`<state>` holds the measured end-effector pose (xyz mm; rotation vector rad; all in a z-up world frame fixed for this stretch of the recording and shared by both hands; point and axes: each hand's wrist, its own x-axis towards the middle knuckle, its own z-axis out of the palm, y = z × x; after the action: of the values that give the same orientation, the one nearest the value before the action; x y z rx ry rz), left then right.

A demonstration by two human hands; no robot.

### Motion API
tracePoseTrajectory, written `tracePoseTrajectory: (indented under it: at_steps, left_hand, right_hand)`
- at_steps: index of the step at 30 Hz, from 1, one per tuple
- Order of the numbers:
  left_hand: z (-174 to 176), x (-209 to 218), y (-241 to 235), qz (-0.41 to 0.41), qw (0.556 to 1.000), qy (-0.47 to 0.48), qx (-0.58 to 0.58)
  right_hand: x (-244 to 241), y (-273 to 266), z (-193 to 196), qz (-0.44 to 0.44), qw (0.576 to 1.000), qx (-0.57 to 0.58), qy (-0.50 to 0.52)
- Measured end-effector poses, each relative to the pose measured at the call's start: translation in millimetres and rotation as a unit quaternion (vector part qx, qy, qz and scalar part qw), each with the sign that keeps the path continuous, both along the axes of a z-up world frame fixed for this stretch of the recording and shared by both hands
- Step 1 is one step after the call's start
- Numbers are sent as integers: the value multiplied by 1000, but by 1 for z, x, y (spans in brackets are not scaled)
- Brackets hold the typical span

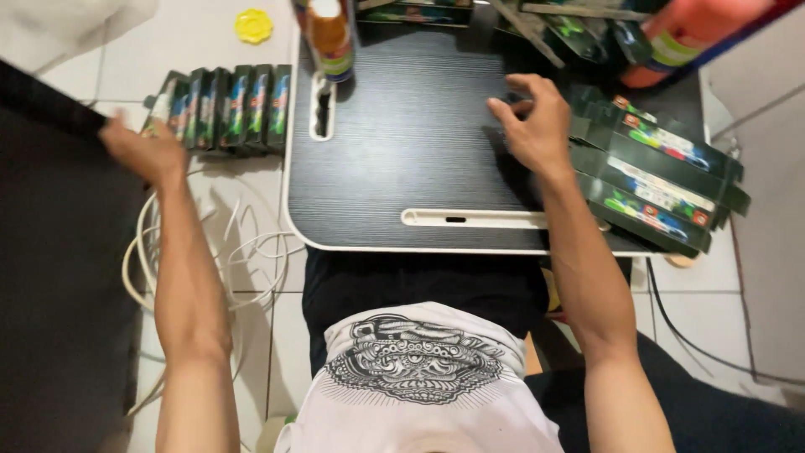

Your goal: The person assembles small rectangular cardboard boxes from flat printed sheets. They fold the sheets along pre-scored lines, tuck flaps into slots, and form the box shape. Completed boxes are placed in a stack on the left side of the table.

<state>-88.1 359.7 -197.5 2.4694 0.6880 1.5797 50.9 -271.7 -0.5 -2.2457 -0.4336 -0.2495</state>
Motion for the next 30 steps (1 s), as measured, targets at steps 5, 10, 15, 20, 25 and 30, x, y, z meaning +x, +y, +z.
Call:
tracePoseTrajectory:
  at_steps: [5,10,15,20,25,30]
  left_hand:
    - [218,-39,-204,-184,965,-139,-122]
    - [301,-25,-336,-499,851,3,-162]
    - [266,63,-413,-672,682,250,-146]
    - [193,102,-430,-643,694,270,-177]
    - [178,99,-427,-624,712,244,-208]
    - [181,91,-429,-623,721,246,-178]
  right_hand:
    - [7,-1,-10,12,999,2,-47]
    - [-6,-5,25,27,999,-2,-25]
    - [-50,-32,96,130,984,-121,-2]
    - [-70,-107,83,67,982,-172,-34]
    - [-100,-145,89,49,969,-235,59]
    - [-104,-163,65,6,954,-290,75]
